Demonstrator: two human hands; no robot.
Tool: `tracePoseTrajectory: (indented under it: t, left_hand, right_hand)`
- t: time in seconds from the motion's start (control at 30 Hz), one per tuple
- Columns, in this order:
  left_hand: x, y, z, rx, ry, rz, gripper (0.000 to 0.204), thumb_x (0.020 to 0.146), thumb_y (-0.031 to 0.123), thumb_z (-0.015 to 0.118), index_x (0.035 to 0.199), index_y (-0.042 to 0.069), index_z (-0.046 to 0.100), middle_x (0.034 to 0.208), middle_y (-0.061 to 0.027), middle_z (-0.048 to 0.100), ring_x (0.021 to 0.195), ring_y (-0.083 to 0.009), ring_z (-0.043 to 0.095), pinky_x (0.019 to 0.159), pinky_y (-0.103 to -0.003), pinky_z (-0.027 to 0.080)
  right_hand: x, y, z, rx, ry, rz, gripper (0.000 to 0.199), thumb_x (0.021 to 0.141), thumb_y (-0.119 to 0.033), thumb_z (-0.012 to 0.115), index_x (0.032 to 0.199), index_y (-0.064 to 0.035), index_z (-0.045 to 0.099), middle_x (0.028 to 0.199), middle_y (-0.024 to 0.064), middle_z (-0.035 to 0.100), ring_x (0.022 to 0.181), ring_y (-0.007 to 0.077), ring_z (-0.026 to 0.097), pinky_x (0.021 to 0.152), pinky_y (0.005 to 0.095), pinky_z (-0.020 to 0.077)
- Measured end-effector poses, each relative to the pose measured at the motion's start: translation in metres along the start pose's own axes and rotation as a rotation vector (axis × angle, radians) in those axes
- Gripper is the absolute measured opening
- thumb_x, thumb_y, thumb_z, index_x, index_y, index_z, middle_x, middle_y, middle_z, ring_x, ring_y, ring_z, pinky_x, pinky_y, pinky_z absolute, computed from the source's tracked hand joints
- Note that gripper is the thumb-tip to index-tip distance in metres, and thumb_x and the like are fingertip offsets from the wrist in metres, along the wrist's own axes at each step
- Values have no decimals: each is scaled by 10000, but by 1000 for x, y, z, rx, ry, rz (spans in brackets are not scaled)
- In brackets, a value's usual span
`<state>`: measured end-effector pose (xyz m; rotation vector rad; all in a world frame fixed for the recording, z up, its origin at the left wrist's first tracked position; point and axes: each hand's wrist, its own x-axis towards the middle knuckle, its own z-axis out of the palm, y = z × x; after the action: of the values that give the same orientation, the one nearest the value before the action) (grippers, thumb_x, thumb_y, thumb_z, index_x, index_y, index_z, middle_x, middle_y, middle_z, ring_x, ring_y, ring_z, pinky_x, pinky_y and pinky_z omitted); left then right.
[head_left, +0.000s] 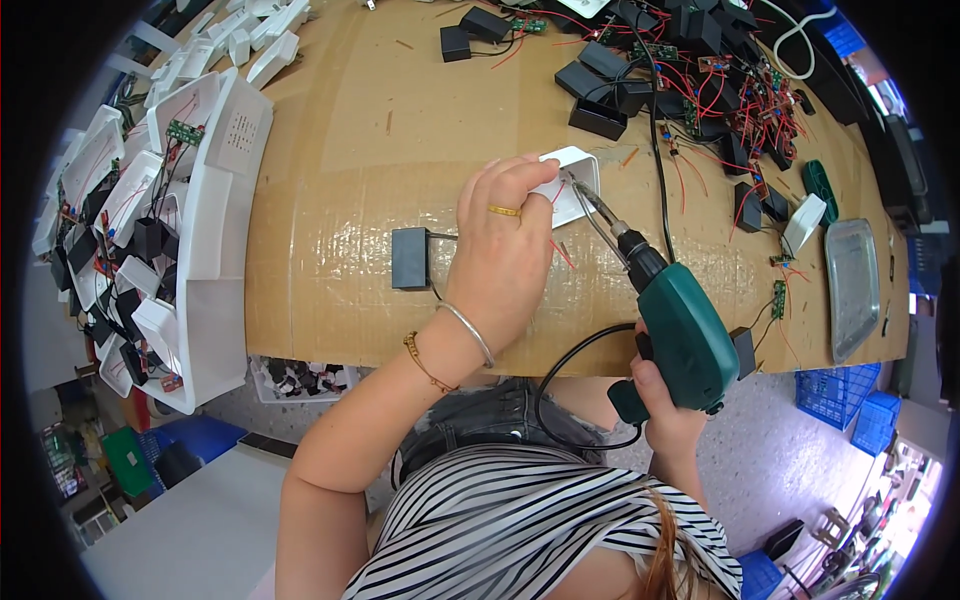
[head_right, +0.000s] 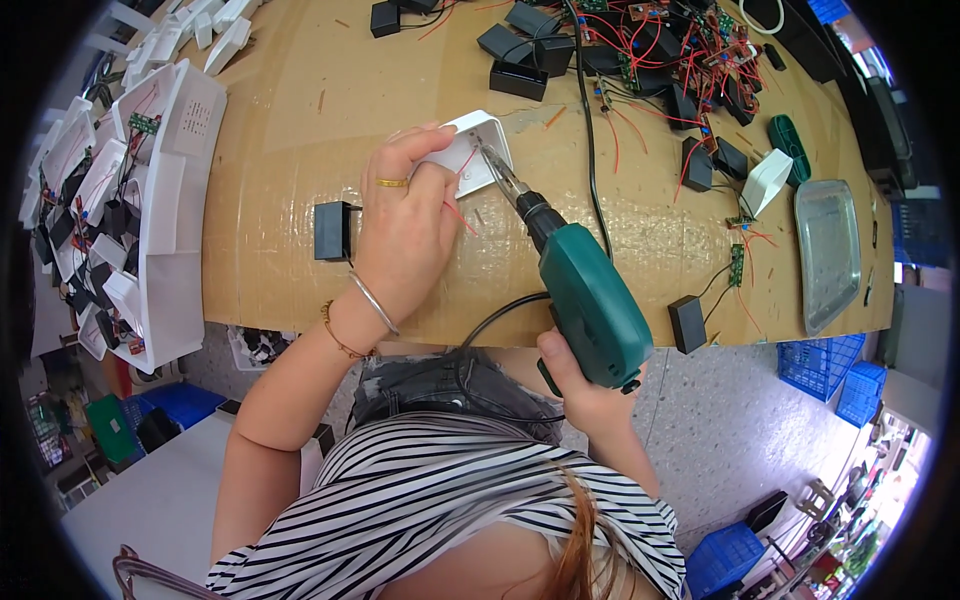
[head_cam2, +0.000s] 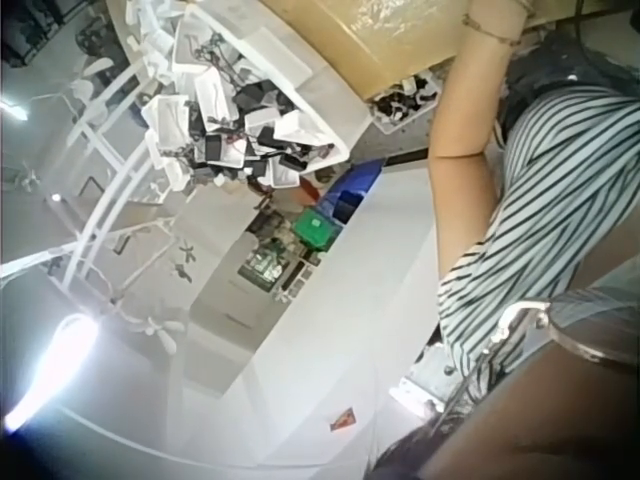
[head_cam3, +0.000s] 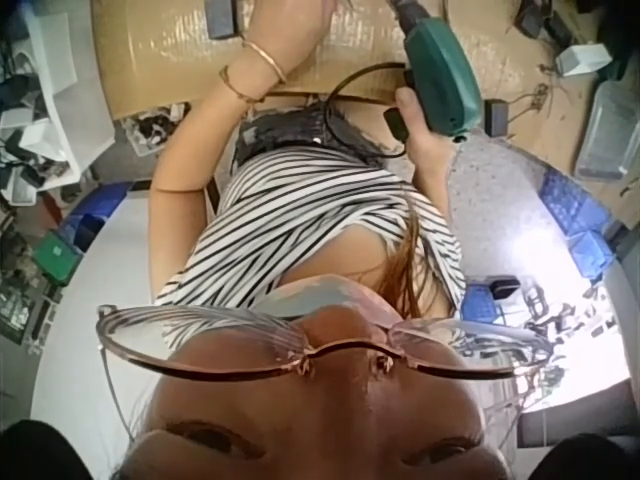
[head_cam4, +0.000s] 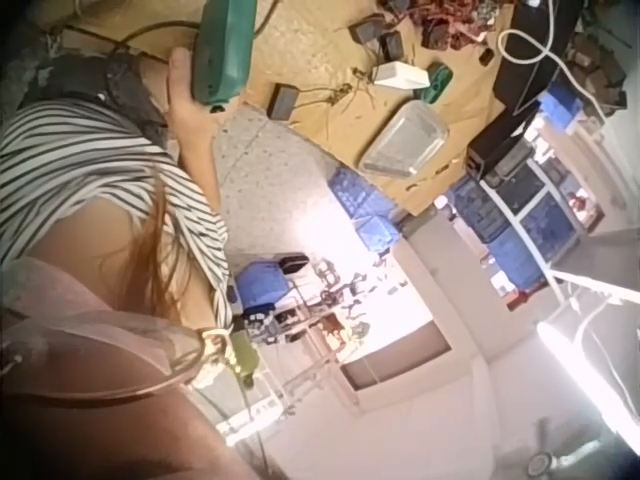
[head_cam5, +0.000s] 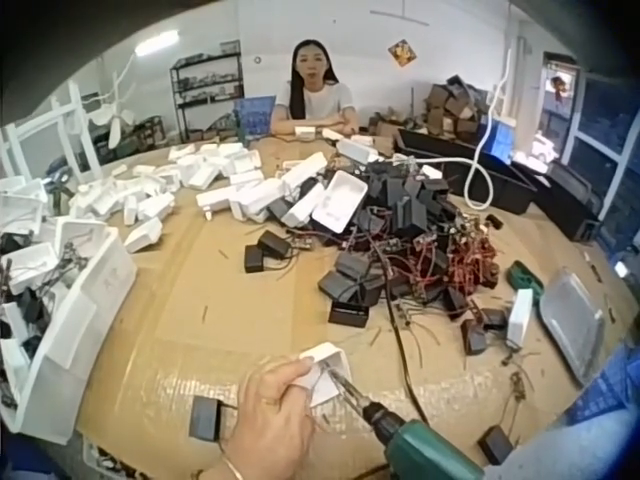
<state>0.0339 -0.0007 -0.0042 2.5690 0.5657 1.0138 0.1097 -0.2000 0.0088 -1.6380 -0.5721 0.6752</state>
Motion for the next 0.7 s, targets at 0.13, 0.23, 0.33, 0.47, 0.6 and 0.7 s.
tracePoseTrajectory:
  t: [0.13,0.23,0.33,0.47,0.6,0.7]
  left_hand:
    - [0,-2,0,15,2,4,214,654,-35,565,864,-45,523,1103,-107,469,1091,-296,444,946,-414,349]
    - [0,-2,0,25,0,13,205,668,-27,555,870,-48,526,1103,-106,469,1090,-295,445,943,-411,351]
    - [1,-1,0,24,-3,12,204,676,-16,552,876,-50,529,1100,-105,470,1090,-291,445,945,-408,351]
    - [1,0,-1,55,-17,15,179,692,5,542,862,-53,532,1099,-107,471,1094,-284,443,948,-408,349]
    - [1,1,-3,59,-25,18,158,697,13,539,842,-51,533,1096,-108,473,1096,-282,442,952,-415,345]
    - [1,-1,-2,37,-20,20,149,699,14,538,834,-49,530,1092,-108,474,1096,-282,441,954,-420,343]
  right_hand:
    - [0,-1,1,-16,9,-6,460,741,-98,656,1157,21,499,1025,101,582,835,139,549,727,260,441]
    - [2,0,0,-58,3,-17,458,743,-101,656,1157,20,500,1032,99,582,856,146,550,737,265,442]
    - [3,1,-1,-62,-5,-36,454,746,-101,653,1158,18,501,1036,99,582,865,149,551,742,269,444]
    - [2,4,-1,-44,1,-14,444,751,-102,644,1154,19,504,1029,99,582,826,143,556,726,270,451]
    - [3,4,-1,-34,9,-5,434,753,-109,635,1147,22,508,1020,101,581,769,135,554,691,266,457]
    - [3,2,-1,-62,8,-12,428,752,-115,635,1136,25,512,1010,101,581,756,133,552,678,261,455]
